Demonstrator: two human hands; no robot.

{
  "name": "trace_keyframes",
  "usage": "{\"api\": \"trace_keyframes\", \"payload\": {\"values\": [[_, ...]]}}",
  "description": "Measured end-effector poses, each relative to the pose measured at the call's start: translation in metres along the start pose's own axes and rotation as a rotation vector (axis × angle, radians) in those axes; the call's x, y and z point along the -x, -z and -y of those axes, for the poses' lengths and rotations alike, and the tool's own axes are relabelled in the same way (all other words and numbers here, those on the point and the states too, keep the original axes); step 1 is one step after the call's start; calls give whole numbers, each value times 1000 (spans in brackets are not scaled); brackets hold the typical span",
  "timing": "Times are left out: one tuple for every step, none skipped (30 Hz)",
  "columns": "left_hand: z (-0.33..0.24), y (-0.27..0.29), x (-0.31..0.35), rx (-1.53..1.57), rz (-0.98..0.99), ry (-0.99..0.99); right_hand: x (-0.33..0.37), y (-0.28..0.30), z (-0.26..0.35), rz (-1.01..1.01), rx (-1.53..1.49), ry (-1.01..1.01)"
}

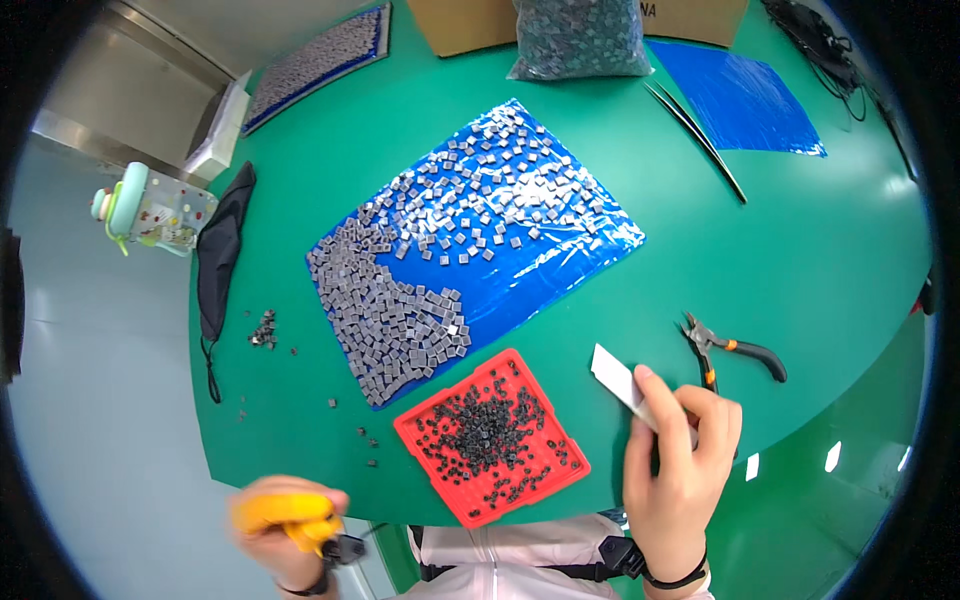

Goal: The person sorts small silver electronic components from a blue sheet into a red tray using pliers and a yellow finger cot. They also use a metal blade to scrape or move components within the tray.

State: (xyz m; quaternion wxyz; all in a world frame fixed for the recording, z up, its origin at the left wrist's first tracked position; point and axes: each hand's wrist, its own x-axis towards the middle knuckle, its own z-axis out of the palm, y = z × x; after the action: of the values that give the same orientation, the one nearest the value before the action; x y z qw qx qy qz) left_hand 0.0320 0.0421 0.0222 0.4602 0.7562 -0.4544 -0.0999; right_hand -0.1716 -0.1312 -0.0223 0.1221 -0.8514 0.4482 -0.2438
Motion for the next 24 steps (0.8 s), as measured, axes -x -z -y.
{"api": "trace_keyframes", "payload": {"values": [[-5,6,-7,-161,-110,11,0,0,-1,-3,-19,9],[-9,15,-22,-264,-23,-28,0,-1,-2,-6,-27,11],[-16,25,-39,-383,54,-56,0,-3,-3,-3,-51,23],[-19,27,-52,-476,64,-71,2,-4,-8,27,-42,58],[-23,27,-69,-556,78,-93,1,0,-10,22,-51,66],[-16,16,-87,-555,116,-134,3,1,-13,11,-29,59],[-16,10,-103,-590,147,-163,3,2,-15,6,-42,62],[-7,12,-112,-592,150,-200,5,1,-12,-1,-48,94],[-4,7,-124,-605,166,-243,4,2,-13,-4,-77,110],[1,-1,-135,-584,194,-282,5,3,-15,-10,-99,119],[6,-8,-141,-572,208,-274,5,4,-18,-17,-119,127],[15,-14,-145,-564,218,-264,4,2,-17,-11,-122,144],[22,-23,-150,-536,239,-261,4,2,-18,-8,-117,151],[26,-28,-153,-614,212,-352,3,2,-20,-11,-116,160],[28,-32,-156,-636,207,-374,3,2,-21,-14,-116,171],[30,-33,-157,-660,202,-395,2,2,-21,-16,-129,162],[31,-36,-158,-676,197,-412,2,3,-19,-13,-135,154],[30,-38,-157,-711,200,-397,2,3,-20,-8,-151,150],[31,-39,-157,-716,201,-405,2,2,-21,-5,-153,147],[32,-40,-157,-722,201,-413,3,1,-21,-3,-156,146],[32,-41,-157,-724,199,-422,3,2,-22,-2,-154,144],[30,-41,-158,-728,203,-426,2,4,-21,-5,-142,145],[27,-41,-158,-733,207,-429,2,5,-19,-9,-130,147],[27,-42,-158,-737,213,-431,1,5,-18,-10,-118,147]]}}
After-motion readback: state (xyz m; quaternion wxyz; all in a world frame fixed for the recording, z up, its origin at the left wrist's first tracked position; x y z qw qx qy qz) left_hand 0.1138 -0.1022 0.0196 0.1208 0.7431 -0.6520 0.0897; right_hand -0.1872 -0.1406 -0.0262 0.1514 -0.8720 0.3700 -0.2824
